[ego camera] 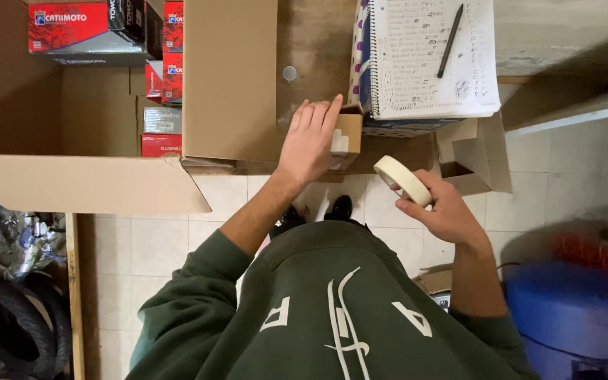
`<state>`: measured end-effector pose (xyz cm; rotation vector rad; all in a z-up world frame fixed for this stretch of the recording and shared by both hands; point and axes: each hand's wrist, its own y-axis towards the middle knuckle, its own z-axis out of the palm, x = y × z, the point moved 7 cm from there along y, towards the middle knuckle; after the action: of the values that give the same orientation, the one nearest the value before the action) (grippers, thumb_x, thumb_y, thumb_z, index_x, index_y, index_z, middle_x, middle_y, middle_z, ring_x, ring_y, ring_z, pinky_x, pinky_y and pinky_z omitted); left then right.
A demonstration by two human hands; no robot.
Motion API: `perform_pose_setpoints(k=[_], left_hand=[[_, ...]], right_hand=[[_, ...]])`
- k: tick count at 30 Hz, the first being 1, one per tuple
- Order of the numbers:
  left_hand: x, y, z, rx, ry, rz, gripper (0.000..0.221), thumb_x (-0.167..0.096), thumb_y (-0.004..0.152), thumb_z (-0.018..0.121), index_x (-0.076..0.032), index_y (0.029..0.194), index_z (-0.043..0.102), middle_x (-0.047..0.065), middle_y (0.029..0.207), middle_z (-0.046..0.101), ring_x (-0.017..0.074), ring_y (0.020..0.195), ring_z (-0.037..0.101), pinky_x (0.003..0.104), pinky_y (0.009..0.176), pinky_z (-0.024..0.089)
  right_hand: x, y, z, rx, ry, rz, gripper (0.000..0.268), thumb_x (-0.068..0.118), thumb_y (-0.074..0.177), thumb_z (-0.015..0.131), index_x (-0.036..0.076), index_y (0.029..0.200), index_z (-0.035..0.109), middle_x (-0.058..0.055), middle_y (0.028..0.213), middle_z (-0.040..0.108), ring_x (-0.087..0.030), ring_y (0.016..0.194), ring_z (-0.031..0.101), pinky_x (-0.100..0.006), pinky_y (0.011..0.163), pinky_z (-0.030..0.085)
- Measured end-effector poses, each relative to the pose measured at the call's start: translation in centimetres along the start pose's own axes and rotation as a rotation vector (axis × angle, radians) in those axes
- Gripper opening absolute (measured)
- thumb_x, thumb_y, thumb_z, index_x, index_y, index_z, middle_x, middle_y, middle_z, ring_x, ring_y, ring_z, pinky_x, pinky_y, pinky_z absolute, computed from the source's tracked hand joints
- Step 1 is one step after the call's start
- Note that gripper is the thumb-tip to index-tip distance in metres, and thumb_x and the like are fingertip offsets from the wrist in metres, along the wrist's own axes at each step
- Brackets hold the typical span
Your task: The person packs items into small cardboard boxes, uses a roll of tape to seal them, and writes on a notebook.
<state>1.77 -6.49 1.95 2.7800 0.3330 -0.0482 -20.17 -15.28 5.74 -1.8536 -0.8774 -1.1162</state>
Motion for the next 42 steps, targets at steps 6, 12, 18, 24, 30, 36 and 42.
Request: perform_pose_setpoints(k=[6,12,18,24,30,36,42], left_hand=[[-0.1,0.9,-2.7,0.388,-0.297,-0.126,0.135,-0.036,0.061,0.103,-0.007,0.164,0.021,0.025,0.166,0.025,0.0399,0.157,0.011,0.058,0.127,-0.007],[-1.9,-2.3,-9.4,-0.142,-1.001,-0.018,0.057,-0.025,0.081,0.091,-0.011,0.129,0.064,0.008,0.118,0.063,0.0280,0.114,0.064,0.044,0.102,0.054],[-5.6,-6.1,-8.9,-0.184,-1.004,-0.344,0.040,-0.025,0.082,0.090,-0.014,0.116,0.073,-0.004,0.108,0.063,0.0135,0.097,0.070,0.027,0.088,0.061],[-5.0,-6.6,-7.2,-0.155,-1.285,-0.488,0.012,-0.007,0.090,0.080,-0.006,0.101,0.075,0.004,0.094,0.063,0.0213,0.086,0.074,0.032,0.076,0.065],[-4.6,-6.4,-6.4,-0.106,-1.266,-0.425,0.007,-0.007,0.093,0.075,-0.007,0.098,0.070,0.004,0.096,0.065,0.0212,0.089,0.074,0.031,0.076,0.063],[-2.0,-9.1,-1.0,-0.189,-1.604,-0.776,0.005,-0.009,0.098,0.070,-0.004,0.101,0.070,0.009,0.090,0.069,0.0155,0.081,0.068,0.032,0.078,0.059],[3.6,-8.6,-1.7,-0.384,-1.628,-0.933,0.006,0.001,0.098,0.063,-0.002,0.098,0.068,0.007,0.085,0.070,0.0138,0.073,0.066,0.029,0.076,0.057]], right_hand=[[2.4,-0.4,0.7,0.054,0.004,0.007,0.029,0.017,0.086,0.079,0.001,0.108,0.070,-0.012,0.072,0.068,-0.021,0.070,0.061,-0.037,0.068,0.050],[1.6,-0.2,2.2,0.158,-0.144,-0.087,0.047,0.023,0.085,0.080,0.003,0.124,0.065,-0.022,0.094,0.070,-0.036,0.094,0.069,-0.049,0.084,0.052],[7.7,0.2,5.4,0.123,-0.410,-0.217,0.027,0.018,0.093,0.066,0.003,0.115,0.060,-0.018,0.082,0.067,-0.036,0.083,0.069,-0.047,0.089,0.048],[3.0,0.3,7.5,0.042,-0.685,-0.185,0.025,0.023,0.100,0.058,0.005,0.117,0.055,-0.009,0.081,0.062,-0.028,0.082,0.068,-0.040,0.089,0.046],[3.9,0.1,6.8,0.006,-0.770,-0.149,0.053,0.036,0.098,0.062,-0.002,0.134,0.054,-0.027,0.091,0.069,-0.045,0.094,0.071,-0.054,0.090,0.051],[5.2,1.7,3.3,-0.079,-0.909,-0.128,0.043,0.047,0.105,0.054,0.010,0.092,0.071,-0.010,0.071,0.071,-0.028,0.084,0.076,-0.048,0.110,0.044],[4.7,3.7,0.0,-0.269,-1.011,-0.208,0.059,0.066,0.099,0.057,0.012,0.080,0.071,-0.016,0.065,0.067,-0.033,0.077,0.074,-0.042,0.107,0.045]])
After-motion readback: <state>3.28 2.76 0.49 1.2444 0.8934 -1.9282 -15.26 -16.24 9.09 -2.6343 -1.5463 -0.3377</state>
